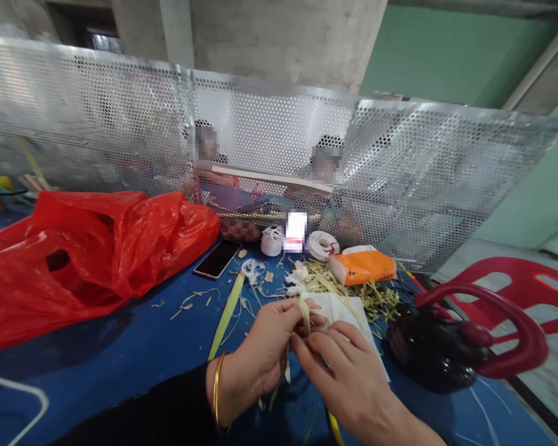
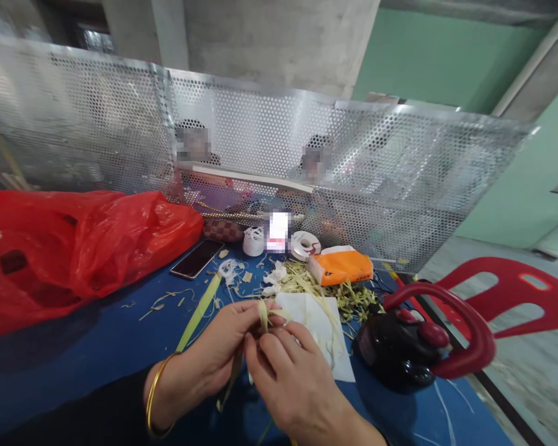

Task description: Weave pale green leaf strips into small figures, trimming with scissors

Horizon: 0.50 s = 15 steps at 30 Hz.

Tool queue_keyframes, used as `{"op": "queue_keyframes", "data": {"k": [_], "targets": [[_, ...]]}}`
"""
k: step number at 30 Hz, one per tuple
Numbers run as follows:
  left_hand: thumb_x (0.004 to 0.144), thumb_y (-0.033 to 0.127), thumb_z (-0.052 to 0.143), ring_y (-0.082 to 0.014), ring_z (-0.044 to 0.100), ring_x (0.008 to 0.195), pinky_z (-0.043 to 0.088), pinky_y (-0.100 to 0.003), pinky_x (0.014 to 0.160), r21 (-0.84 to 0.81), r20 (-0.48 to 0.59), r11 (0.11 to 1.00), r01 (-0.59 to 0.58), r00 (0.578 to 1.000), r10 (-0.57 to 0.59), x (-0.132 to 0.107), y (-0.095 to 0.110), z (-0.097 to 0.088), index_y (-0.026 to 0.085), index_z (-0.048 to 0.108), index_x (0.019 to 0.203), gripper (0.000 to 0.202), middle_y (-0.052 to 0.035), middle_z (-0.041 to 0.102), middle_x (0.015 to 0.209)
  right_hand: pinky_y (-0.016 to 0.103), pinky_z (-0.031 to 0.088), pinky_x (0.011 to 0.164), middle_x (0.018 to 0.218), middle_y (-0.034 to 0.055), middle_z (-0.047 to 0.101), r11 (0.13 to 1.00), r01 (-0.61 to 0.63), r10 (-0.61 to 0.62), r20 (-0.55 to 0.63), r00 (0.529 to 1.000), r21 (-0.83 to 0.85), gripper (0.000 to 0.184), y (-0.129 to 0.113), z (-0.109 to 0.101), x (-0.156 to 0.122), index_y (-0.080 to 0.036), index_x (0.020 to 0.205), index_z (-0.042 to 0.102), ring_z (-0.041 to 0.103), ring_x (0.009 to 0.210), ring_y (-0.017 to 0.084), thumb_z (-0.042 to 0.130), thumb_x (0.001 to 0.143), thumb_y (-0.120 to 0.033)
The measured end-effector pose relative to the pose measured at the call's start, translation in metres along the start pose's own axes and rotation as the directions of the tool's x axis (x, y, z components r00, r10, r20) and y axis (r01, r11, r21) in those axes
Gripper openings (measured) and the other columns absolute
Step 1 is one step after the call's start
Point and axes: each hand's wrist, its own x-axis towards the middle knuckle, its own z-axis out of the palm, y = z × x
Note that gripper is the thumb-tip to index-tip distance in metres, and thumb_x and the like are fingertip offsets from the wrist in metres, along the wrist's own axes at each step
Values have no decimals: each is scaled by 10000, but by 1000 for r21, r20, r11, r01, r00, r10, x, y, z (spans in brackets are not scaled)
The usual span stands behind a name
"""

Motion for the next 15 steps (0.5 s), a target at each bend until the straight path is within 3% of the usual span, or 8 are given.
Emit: {"op": "queue_keyframes", "data": {"k": [3,7,15], "targets": [[626,255,728,-98,532,573,412,-195,583,-39,-22,999,2,1000,-3,-2,-6,3,125,636,602,162,-12,607,595,410,401,903,772,58,649,998,56,-54,77,996,-33,308,-4,5,-1,-129,1051,648,595,740,202,368,928,-94],[598,322,791,-104,528,564,408,-206,574,-19,-29,1000,10,1000,-10,-1,-8,2,122,692,665,233,-14,615,590,444,397,915,814,83,644,995,72,-60,173,983,-65,260,-6,9,-1,-126,1024,646,590,800,238,416,904,-112],[604,364,802,-107,556,629,413,-188,607,-9,12,1000,-13,1000,13,1,-9,0,106,711,669,282,-40,650,643,451,394,934,867,94,643,993,82,-63,216,974,-83,214,-2,11,-5,-117,1045,628,583,841,251,500,876,-144]]}}
